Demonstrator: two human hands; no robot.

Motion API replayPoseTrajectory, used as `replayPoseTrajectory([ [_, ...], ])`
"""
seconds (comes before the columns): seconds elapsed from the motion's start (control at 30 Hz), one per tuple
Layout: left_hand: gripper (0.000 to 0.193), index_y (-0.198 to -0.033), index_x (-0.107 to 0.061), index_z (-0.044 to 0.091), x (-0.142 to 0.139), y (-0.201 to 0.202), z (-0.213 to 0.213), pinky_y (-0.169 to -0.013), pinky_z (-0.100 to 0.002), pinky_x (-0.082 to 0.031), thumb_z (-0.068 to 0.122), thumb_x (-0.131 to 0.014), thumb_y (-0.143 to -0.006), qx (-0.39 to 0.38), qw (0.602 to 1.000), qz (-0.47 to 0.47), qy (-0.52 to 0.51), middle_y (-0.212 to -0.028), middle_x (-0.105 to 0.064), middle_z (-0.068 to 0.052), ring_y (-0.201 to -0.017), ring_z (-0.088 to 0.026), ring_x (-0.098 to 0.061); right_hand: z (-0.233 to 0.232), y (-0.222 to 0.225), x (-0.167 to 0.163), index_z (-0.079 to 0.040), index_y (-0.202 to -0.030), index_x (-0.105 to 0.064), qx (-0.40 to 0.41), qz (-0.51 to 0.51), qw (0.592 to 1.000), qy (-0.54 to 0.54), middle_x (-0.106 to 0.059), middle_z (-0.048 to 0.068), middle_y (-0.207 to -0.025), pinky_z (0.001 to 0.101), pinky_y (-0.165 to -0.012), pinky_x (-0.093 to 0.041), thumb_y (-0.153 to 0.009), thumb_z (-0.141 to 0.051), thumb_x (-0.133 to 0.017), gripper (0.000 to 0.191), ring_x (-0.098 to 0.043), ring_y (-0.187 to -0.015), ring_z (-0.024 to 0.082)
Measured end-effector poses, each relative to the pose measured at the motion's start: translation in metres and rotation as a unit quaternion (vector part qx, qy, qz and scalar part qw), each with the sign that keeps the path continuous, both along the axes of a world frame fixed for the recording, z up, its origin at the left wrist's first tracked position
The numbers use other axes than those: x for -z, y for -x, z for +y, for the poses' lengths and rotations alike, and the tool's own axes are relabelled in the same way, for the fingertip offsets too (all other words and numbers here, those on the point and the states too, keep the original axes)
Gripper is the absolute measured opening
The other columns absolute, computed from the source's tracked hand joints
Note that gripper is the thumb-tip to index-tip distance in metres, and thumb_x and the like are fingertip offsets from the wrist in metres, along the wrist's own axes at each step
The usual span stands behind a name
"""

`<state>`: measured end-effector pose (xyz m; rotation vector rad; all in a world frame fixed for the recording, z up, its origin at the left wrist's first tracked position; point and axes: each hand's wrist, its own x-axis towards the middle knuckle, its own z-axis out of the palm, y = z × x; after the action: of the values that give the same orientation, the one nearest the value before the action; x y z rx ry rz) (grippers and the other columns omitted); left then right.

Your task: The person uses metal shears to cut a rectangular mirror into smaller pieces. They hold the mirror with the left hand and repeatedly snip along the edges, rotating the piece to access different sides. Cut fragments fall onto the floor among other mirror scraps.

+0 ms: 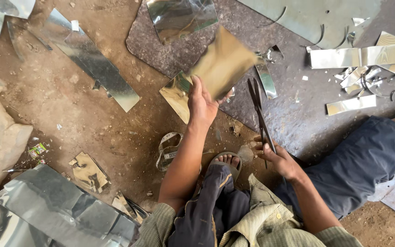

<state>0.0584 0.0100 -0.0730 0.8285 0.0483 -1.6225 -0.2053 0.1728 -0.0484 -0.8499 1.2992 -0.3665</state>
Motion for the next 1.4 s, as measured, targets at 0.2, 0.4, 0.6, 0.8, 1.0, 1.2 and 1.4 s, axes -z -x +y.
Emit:
replayPoseTrajectory([
  [0.2, 0.055, -0.144, -0.044, 0.019, -0.021, 0.011, 0.012, -0.074, -0.049, -0.064, 0.009, -0.074, -0.098, 0.067, 0.977, -0.022, 0.202, -0.122, -0.064, -0.016, -0.099, -0.034, -0.070, -0.006, -0.015, -0.001, -0.005, -0.145, -0.047, 0.030, 0.014, 0.998, 0.053, -0.062, 0.023, -0.129, 0.0466, -0.104, -0.052, -0.104, -0.036, -0.040, 0.052, -0.064, -0.122, 0.034],
  [0.4, 0.049, -0.141, -0.044, 0.019, -0.027, 0.014, 0.006, -0.076, -0.052, -0.066, 0.013, -0.069, -0.099, 0.017, 0.988, -0.035, 0.152, -0.121, -0.067, -0.018, -0.096, -0.036, -0.074, 0.002, -0.026, -0.004, -0.002, -0.142, -0.049, 0.067, 0.007, 0.991, 0.113, -0.062, 0.020, -0.124, 0.0426, -0.100, -0.054, -0.105, -0.034, -0.043, 0.049, -0.062, -0.118, 0.028],
  [0.6, 0.046, -0.139, -0.043, 0.017, -0.033, 0.016, 0.015, -0.077, -0.054, -0.067, 0.011, -0.066, -0.099, 0.028, 0.985, -0.039, 0.163, -0.123, -0.067, -0.014, -0.097, -0.035, -0.075, -0.003, -0.029, -0.007, -0.003, -0.139, -0.053, 0.063, 0.046, 0.992, 0.097, -0.067, 0.019, -0.117, 0.0410, -0.098, -0.056, -0.106, -0.034, -0.042, 0.047, -0.066, -0.114, 0.027],
  [0.8, 0.037, -0.136, -0.045, 0.009, -0.025, 0.011, 0.017, -0.075, -0.054, -0.068, 0.009, -0.064, -0.105, 0.052, 0.973, -0.066, 0.214, -0.115, -0.071, -0.019, -0.093, -0.037, -0.076, -0.011, -0.030, -0.014, -0.002, -0.137, -0.053, 0.059, 0.047, 0.993, 0.090, -0.069, 0.019, -0.117, 0.0413, -0.095, -0.057, -0.104, -0.036, -0.042, 0.049, -0.070, -0.110, 0.029],
  [1.0, 0.037, -0.135, -0.045, 0.010, -0.027, 0.009, 0.013, -0.073, -0.053, -0.069, 0.010, -0.065, -0.104, 0.069, 0.968, -0.092, 0.223, -0.109, -0.071, -0.018, -0.089, -0.036, -0.077, -0.013, -0.032, -0.022, -0.003, -0.138, -0.053, 0.054, 0.059, 0.992, 0.101, -0.068, 0.019, -0.115, 0.0412, -0.095, -0.057, -0.105, -0.038, -0.042, 0.049, -0.070, -0.109, 0.028],
  [1.2, 0.043, -0.139, -0.044, 0.012, -0.041, 0.008, 0.014, -0.072, -0.050, -0.069, 0.009, -0.065, -0.101, 0.077, 0.969, -0.099, 0.213, -0.118, -0.070, -0.017, -0.090, -0.032, -0.077, -0.014, -0.032, -0.021, -0.004, -0.133, -0.054, 0.053, 0.063, 0.992, 0.093, -0.068, 0.014, -0.108, 0.0401, -0.093, -0.057, -0.104, -0.037, -0.042, 0.046, -0.071, -0.105, 0.025],
  [1.4, 0.040, -0.139, -0.046, 0.009, -0.043, 0.009, 0.012, -0.073, -0.051, -0.069, 0.009, -0.065, -0.104, 0.078, 0.964, -0.102, 0.231, -0.116, -0.070, -0.018, -0.090, -0.033, -0.077, -0.009, -0.028, -0.008, -0.003, -0.101, -0.058, -0.015, 0.175, 0.968, 0.178, -0.055, 0.008, -0.076, 0.0385, -0.068, -0.046, -0.107, -0.037, -0.047, 0.037, -0.053, -0.072, 0.019],
])
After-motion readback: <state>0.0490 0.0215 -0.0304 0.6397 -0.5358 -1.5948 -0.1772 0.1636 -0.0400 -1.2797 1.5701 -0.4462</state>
